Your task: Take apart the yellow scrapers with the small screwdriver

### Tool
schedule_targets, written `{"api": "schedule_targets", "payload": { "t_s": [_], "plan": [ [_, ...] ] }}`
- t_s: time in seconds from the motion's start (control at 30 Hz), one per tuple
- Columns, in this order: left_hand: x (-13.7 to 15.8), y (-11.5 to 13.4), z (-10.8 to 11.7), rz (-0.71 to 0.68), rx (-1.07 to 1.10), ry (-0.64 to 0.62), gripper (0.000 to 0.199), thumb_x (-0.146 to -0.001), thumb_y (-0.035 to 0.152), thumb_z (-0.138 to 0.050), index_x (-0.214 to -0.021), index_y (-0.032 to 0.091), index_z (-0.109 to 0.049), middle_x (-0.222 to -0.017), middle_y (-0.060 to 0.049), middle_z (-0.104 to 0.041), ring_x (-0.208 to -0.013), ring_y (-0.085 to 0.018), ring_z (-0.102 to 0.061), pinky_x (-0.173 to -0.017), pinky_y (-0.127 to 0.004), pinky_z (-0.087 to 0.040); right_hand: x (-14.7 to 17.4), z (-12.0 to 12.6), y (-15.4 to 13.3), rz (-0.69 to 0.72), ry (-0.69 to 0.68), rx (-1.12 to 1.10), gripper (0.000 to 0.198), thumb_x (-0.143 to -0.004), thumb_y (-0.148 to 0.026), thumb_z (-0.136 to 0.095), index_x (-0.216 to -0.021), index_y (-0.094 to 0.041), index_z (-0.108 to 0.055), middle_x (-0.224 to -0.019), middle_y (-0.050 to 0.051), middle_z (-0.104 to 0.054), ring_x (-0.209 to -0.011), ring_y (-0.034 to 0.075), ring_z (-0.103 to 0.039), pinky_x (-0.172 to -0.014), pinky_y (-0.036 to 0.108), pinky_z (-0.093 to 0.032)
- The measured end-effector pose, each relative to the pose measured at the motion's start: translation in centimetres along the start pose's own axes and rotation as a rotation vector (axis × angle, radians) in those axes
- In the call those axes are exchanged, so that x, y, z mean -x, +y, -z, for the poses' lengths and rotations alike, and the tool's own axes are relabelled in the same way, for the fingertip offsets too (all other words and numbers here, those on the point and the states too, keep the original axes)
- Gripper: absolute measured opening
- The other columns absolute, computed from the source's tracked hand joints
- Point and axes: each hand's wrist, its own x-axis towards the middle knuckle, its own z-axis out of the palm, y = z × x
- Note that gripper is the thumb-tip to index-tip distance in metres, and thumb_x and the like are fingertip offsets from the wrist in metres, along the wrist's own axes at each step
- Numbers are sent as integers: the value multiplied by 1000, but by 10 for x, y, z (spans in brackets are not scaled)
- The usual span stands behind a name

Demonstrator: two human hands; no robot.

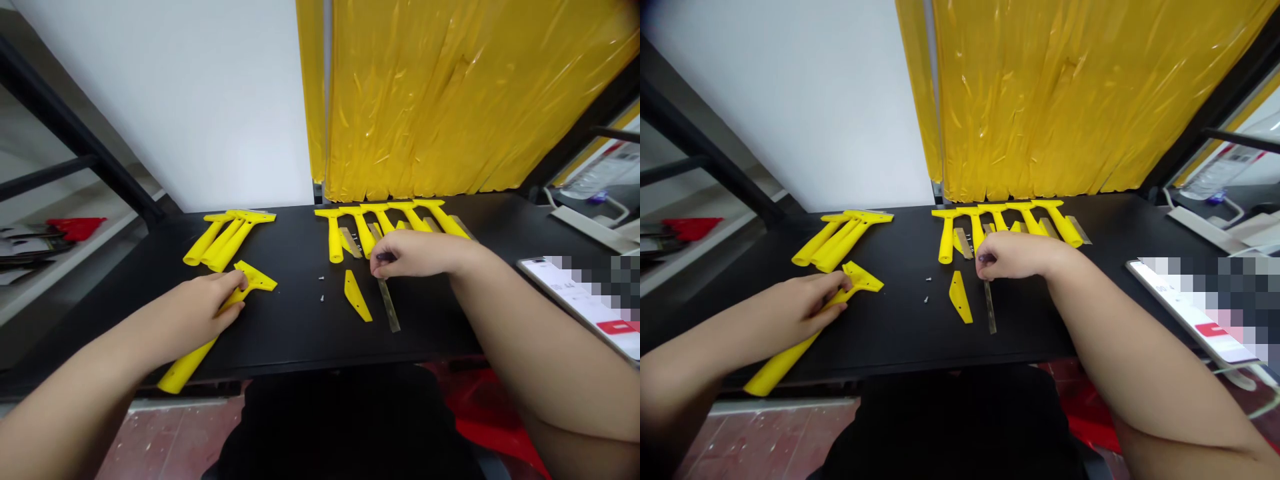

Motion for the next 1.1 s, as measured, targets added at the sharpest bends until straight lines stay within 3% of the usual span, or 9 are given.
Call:
{"api": "schedule_targets", "payload": {
  "t_s": [0.13,0.23,0.37,0.43,0.57,0.67,0.77,0.97,1.1],
  "plan": [
    [8,-18,-7,38,-41,119,33,-98,48,-60,-121,25,-68,-129,-15,-73,-110,-39,-71,-94,-47,-51,-1,-5,-7,14,-42,-4,17,-86,-33,-75,-96,-23,-84,-92,5,-79,-79,22,-69,-68,34,-48],
    [11,-19,-4,59,-146,152,36,-101,47,-56,-125,24,-66,-129,-15,-70,-107,-39,-71,-90,-48,-52,-3,-6,-8,11,-45,-18,21,-85,-35,-77,-101,-22,-82,-91,5,-76,-80,22,-68,-68,34,-48],
    [8,7,5,35,-224,275,34,-104,50,-53,-119,23,-67,-120,-15,-70,-106,-37,-69,-95,-49,-53,-6,-7,-10,-11,-38,-7,18,-87,-36,-74,-100,-23,-77,-84,3,-67,-74,20,-59,-64,33,-44],
    [4,30,3,-49,-117,317,35,-106,48,-51,-119,21,-67,-123,-14,-71,-112,-36,-68,-103,-51,-52,-7,-8,-13,-3,-45,7,12,-88,-32,-73,-95,-24,-74,-84,2,-65,-72,19,-56,-63,33,-42],
    [-10,76,-18,-216,139,162,47,-104,51,-58,-140,21,-60,-145,-15,-66,-126,-34,-68,-111,-49,-55,-6,-10,-19,-16,-34,44,7,-88,-28,-71,-93,-23,-69,-84,2,-64,-70,17,-54,-63,32,-40],
    [-20,103,-40,-332,132,226,58,-107,45,-57,-157,17,-48,-165,-17,-51,-155,-36,-46,-129,-56,-41,-5,-10,-19,-15,-35,71,9,-88,-31,-70,-94,-23,-69,-84,1,-63,-71,17,-53,-63,31,-40],
    [-28,121,-55,-463,46,270,53,-109,35,-51,-159,17,-48,-169,-15,-48,-164,-32,-33,-135,-54,-32,-2,-6,-16,-22,-76,83,10,-88,-31,-68,-93,-23,-70,-84,0,-65,-72,16,-56,-64,30,-41],
    [-43,128,-64,-364,34,161,69,-111,42,-45,-168,6,-33,-176,-20,-35,-167,-34,-27,-135,-55,-32,20,5,-4,8,-56,-6,17,-86,-35,-73,-97,-23,-76,-82,0,-68,-73,17,-59,-65,29,-43],
    [-47,125,-63,-399,47,109,67,-113,46,-43,-172,16,-32,-181,-14,-26,-170,-32,-17,-138,-56,-24,51,-11,3,-31,-36,-114,23,-84,-39,-79,-102,-24,-77,-90,0,-74,-78,18,-65,-69,29,-47]
  ]
}}
